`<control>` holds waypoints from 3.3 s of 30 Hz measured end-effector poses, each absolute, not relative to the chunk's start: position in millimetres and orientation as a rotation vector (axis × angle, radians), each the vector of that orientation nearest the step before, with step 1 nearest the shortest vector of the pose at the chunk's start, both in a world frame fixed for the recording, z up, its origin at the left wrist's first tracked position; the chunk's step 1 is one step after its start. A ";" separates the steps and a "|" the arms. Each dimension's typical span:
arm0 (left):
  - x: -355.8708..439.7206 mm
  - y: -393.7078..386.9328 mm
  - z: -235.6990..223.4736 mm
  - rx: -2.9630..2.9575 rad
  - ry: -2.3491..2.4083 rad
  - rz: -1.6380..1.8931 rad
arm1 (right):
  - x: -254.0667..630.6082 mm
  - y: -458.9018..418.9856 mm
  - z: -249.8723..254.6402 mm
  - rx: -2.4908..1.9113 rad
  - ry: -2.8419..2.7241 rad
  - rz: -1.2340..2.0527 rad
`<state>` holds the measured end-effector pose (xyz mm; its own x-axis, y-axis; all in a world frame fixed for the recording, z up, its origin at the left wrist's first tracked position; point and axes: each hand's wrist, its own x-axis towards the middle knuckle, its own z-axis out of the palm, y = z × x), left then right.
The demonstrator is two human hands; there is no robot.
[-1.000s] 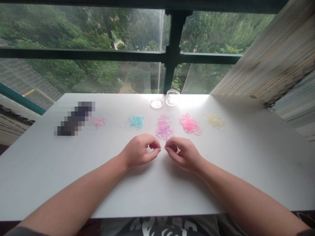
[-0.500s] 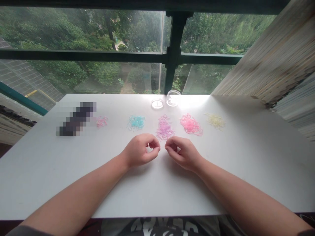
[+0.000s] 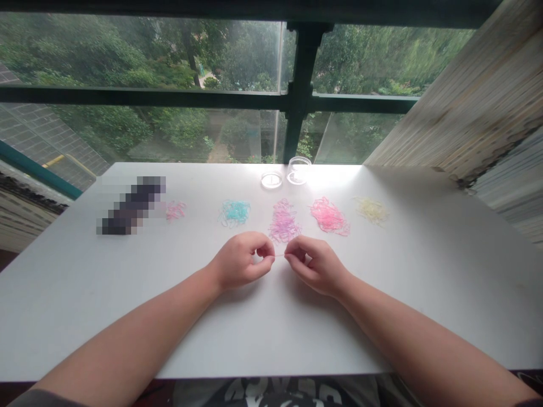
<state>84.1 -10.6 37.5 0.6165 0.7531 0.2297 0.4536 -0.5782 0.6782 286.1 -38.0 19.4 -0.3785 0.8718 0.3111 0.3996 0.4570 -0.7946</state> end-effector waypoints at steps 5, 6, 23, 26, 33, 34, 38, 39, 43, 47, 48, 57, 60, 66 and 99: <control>84.3 -12.5 34.2 2.234 0.933 0.681 | 284.6 -38.5 20.1 -1.051 -1.967 0.825; 84.6 -12.9 33.1 2.227 0.923 0.688 | 284.5 -38.6 20.3 -1.047 -1.969 0.825; 86.3 -12.5 31.8 2.232 0.920 0.780 | 286.1 -38.5 19.8 -1.055 -1.961 0.874; 86.2 -12.9 31.3 2.235 0.928 0.782 | 286.3 -38.3 19.3 -1.054 -1.964 0.880; 86.5 -12.5 31.3 2.230 0.941 0.780 | 286.6 -38.3 20.4 -1.052 -1.984 0.863; 86.5 -12.4 31.4 2.232 0.940 0.779 | 286.6 -38.4 20.7 -1.050 -1.984 0.862; 85.9 -12.2 31.2 2.231 0.941 0.779 | 286.8 -38.6 21.0 -1.051 -1.973 0.862; 85.7 -12.3 31.1 2.228 0.943 0.780 | 286.9 -38.5 20.9 -1.050 -1.969 0.864; 84.8 -12.4 30.5 2.224 0.946 0.781 | 287.3 -38.3 20.6 -1.047 -1.956 0.875; 84.2 -11.9 29.8 2.218 0.944 0.761 | 287.3 -38.4 20.1 -1.052 -1.938 0.878; 84.2 -11.8 29.6 2.218 0.943 0.756 | 287.3 -38.4 19.8 -1.051 -1.932 0.881; 84.0 -12.0 30.3 2.218 0.943 0.765 | 287.8 -38.1 18.2 -1.048 -1.922 0.918; 83.7 -11.9 30.6 2.214 0.951 0.777 | 287.8 -38.3 18.3 -1.055 -1.921 0.933; 82.3 -12.0 31.0 2.214 0.964 0.759 | 287.8 -37.2 19.2 -1.067 -1.946 0.909; 70.8 -6.7 34.5 2.259 1.058 0.657 | 382.8 16.9 21.9 -1.883 -1.772 0.129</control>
